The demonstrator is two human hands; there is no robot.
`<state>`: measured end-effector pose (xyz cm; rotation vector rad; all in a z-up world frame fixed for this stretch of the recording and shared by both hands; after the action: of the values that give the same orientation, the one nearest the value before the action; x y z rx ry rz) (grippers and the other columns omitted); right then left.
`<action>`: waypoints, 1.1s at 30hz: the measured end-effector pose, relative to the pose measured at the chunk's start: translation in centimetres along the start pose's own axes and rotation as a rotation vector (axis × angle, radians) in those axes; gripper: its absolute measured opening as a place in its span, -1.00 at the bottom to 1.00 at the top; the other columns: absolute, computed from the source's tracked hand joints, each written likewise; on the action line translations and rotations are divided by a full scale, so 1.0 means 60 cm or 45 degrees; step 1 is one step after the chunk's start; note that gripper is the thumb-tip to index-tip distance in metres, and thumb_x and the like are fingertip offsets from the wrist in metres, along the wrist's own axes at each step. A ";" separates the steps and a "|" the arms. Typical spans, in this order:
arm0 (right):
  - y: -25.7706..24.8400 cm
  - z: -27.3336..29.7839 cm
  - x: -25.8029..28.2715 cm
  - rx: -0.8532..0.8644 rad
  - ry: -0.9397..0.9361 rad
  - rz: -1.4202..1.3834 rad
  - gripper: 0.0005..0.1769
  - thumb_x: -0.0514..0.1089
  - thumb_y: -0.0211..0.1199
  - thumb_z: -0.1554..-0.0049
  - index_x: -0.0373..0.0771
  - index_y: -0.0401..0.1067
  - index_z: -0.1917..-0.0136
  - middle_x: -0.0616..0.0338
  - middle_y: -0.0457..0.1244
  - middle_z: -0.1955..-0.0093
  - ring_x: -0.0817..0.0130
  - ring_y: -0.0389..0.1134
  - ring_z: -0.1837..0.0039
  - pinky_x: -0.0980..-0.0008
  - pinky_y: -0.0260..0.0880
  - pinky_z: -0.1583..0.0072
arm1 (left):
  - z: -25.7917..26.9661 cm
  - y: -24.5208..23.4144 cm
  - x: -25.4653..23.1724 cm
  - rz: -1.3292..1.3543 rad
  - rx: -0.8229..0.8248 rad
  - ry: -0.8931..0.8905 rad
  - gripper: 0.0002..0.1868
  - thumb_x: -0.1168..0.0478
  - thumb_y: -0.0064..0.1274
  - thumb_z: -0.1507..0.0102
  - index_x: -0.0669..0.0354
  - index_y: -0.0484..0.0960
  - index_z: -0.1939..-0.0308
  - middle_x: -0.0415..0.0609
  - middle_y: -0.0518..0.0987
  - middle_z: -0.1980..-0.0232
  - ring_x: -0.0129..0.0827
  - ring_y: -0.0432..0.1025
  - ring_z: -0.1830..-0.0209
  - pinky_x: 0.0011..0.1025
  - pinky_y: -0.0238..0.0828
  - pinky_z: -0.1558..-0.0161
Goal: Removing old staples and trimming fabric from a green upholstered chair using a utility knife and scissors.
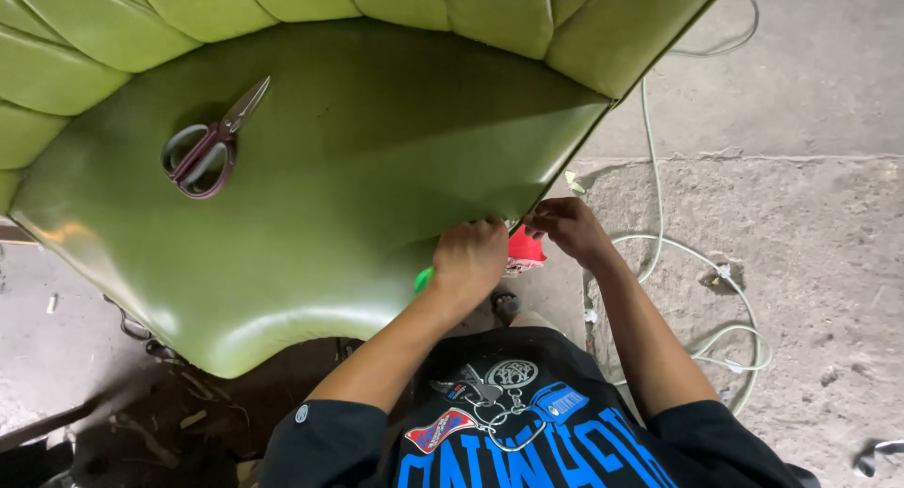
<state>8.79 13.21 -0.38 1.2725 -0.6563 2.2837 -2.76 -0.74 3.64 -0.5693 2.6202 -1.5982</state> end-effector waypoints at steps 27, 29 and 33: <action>-0.021 -0.033 -0.018 -0.110 -0.103 0.115 -0.64 0.09 0.35 -0.15 -0.28 0.61 0.10 -0.04 0.43 0.23 0.15 0.49 0.08 0.23 0.36 -0.07 | -0.011 0.071 -0.088 0.048 0.341 -0.171 -0.95 0.26 0.13 0.04 -0.01 0.59 0.58 -0.21 0.44 0.74 -0.29 0.41 0.77 -0.12 0.18 0.87; -0.021 -0.030 -0.015 -0.117 -0.094 0.112 -0.65 0.07 0.34 -0.17 -0.29 0.61 0.08 -0.04 0.43 0.22 0.14 0.49 0.07 0.23 0.36 -0.07 | -0.005 0.074 -0.088 0.019 0.346 -0.171 -0.91 0.28 0.11 0.01 -0.03 0.57 0.60 -0.21 0.40 0.76 -0.30 0.36 0.79 -0.17 0.15 0.85; -0.024 -0.033 -0.026 -0.135 -0.098 0.107 -0.67 0.06 0.33 -0.19 -0.27 0.60 0.09 0.00 0.43 0.23 0.18 0.49 0.07 0.27 0.36 -0.06 | 0.018 0.089 -0.083 -0.044 0.375 -0.162 -0.91 0.25 0.05 0.01 -0.11 0.58 0.58 -0.28 0.42 0.73 -0.31 0.42 0.73 -0.14 0.17 0.79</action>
<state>9.08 15.29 -2.34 1.3107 -0.8615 2.2422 0.53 2.09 -2.35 -0.6744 2.2409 -1.8438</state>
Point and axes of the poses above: each hand's wrist, its own z-axis away from the middle knuckle, its own y-axis out of the palm, x = y × z, the point moved 3 cm from there along -z, towards the middle knuckle
